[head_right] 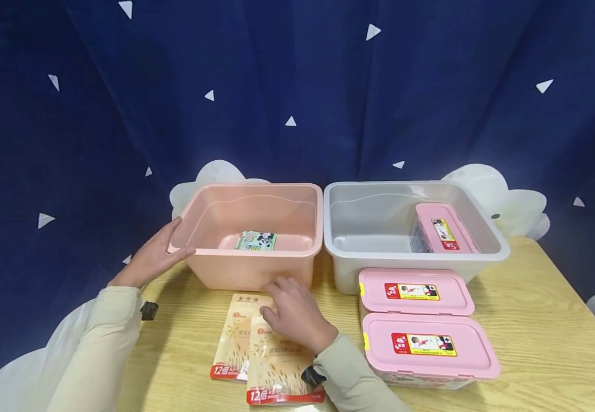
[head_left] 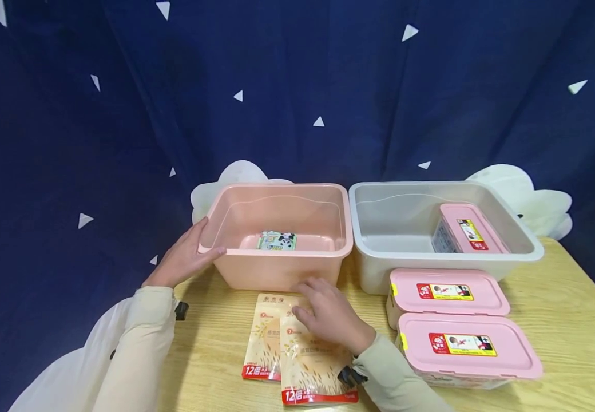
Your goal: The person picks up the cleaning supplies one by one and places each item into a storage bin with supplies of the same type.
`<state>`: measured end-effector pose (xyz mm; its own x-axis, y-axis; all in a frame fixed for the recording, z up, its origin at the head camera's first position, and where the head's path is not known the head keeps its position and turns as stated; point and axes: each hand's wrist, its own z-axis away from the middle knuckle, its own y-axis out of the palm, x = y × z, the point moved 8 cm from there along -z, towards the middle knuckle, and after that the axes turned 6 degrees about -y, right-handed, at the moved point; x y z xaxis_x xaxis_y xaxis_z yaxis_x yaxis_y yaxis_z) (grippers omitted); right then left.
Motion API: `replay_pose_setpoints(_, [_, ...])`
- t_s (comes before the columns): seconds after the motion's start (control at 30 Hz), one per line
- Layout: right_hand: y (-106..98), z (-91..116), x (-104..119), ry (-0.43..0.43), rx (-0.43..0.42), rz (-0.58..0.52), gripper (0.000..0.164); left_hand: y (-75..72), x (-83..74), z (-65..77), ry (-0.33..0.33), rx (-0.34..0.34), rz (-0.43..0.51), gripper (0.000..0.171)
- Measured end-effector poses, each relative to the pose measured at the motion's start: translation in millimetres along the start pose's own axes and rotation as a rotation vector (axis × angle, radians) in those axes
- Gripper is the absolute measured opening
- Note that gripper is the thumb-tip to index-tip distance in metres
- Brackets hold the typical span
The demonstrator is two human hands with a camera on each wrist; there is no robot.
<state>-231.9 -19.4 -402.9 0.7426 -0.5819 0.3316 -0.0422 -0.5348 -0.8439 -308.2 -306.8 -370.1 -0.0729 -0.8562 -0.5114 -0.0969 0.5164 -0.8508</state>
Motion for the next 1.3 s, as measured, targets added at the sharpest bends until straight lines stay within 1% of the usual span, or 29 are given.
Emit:
replay_pose_setpoints(0.1, [9, 5, -6, 0.009, -0.002, 0.005, 0.036, 1.3, 1.5, 0.3, -0.009, 0.006, 0.001, 0.097])
replay_pose_setpoints(0.27, [20, 16, -18, 0.036, -0.010, 0.025, 0.033, 0.8, 1.5, 0.3, 0.000, 0.000, 0.012, 0.097])
replay_pose_setpoints(0.37, [26, 23, -27, 0.083, 0.001, 0.024, 0.034, 0.7, 2.1, 0.4, 0.001, 0.002, 0.017, 0.096])
replay_pose_setpoints(0.5, [32, 31, -36, 0.153, 0.022, -0.005, 0.038, 1.6, 3.9, 0.7, -0.003, 0.006, 0.032, 0.095])
replay_pose_setpoints(0.73, [43, 40, -51, 0.289, 0.117, 0.032, 0.041, 4.3, 4.1, 0.9, -0.011, 0.024, 0.057, 0.095])
replay_pose_setpoints(0.87, [47, 40, -56, 0.339, 0.156, 0.033, 0.042, 4.3, 3.0, 0.8, -0.013, 0.028, 0.062, 0.094])
replay_pose_setpoints(0.93, [48, 39, -57, 0.348, 0.165, 0.030, 0.041, 4.7, 3.3, 1.2, -0.020, 0.035, 0.058, 0.095])
replay_pose_setpoints(1.03, [47, 38, -57, 0.334, 0.151, 0.020, 0.037, 5.1, 4.5, 2.5, -0.032, 0.046, 0.062, 0.095])
replay_pose_setpoints(1.13, [45, 36, -54, 0.303, 0.111, -0.004, 0.033, 4.9, 4.1, 2.7, -0.027, 0.058, 0.093, 0.095])
replay_pose_setpoints(1.3, [40, 33, -48, 0.246, 0.029, -0.042, 0.025, 2.2, -2.1, -1.5, 0.008, 0.091, 0.172, 0.092])
